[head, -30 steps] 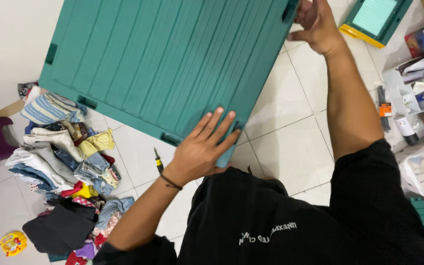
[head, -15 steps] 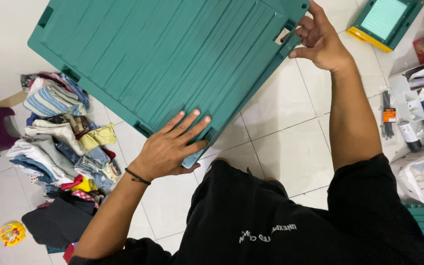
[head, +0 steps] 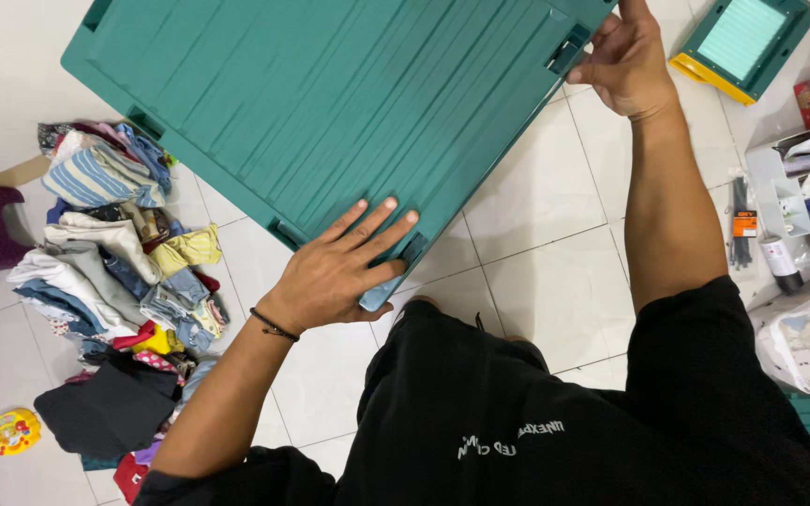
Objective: The person assembles a green plastic storage unit by snapping together side panels and inserting pink and yellow drawer fronts. They then wipe the drawer fronts with a yellow cloth.
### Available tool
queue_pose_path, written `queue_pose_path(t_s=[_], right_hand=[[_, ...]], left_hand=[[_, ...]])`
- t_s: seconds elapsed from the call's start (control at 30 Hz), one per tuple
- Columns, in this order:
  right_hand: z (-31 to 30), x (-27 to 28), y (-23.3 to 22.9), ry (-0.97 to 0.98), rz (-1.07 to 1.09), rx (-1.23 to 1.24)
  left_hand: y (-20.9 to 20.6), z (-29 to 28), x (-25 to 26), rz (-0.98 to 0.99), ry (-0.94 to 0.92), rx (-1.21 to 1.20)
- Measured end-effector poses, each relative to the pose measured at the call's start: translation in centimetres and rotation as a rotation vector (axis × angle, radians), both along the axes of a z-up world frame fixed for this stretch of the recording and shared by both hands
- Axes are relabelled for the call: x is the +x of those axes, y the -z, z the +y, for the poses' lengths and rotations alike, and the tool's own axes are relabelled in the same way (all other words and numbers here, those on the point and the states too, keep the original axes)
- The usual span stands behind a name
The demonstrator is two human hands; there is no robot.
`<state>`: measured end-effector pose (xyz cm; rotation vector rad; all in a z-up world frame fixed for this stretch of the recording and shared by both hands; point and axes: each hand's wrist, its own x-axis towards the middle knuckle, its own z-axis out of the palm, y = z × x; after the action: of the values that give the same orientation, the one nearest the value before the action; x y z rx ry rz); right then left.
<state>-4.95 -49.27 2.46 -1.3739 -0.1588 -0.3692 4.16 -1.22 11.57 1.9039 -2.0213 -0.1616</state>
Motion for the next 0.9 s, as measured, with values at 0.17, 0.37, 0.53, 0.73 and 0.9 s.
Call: queue_pose_path(t_s=[0.17,0.37,0.53,0.73,0.9], right_hand=[[0.5,-0.6,-1.5,0.083,0.071,-0.304],[0.9,-0.5,-3.7,0.139,0.145,-0.462],[2.4,-2.0,-5.6,0.366,-0.117,-1.186],[3.9,-1.9,-4.6,0.481,-0.356,-1.488],[3.0,-2.1,-3.0,0.552,-0.309,-1.58]], left_hand=[[-0.1,-0.1,-0.2,0.011,0.004,-0.018],[-1.0,-0.4,-1.7,0.0,-0.098,0.027],[-0.7,-2.1,-6.8,-0.3,-0.417,-0.067],[0.7,-4.7,-8.4,-0.407,-0.606,-0.145],[1.0,-4.8,-8.5,-0.376,-0.611,-0.159]])
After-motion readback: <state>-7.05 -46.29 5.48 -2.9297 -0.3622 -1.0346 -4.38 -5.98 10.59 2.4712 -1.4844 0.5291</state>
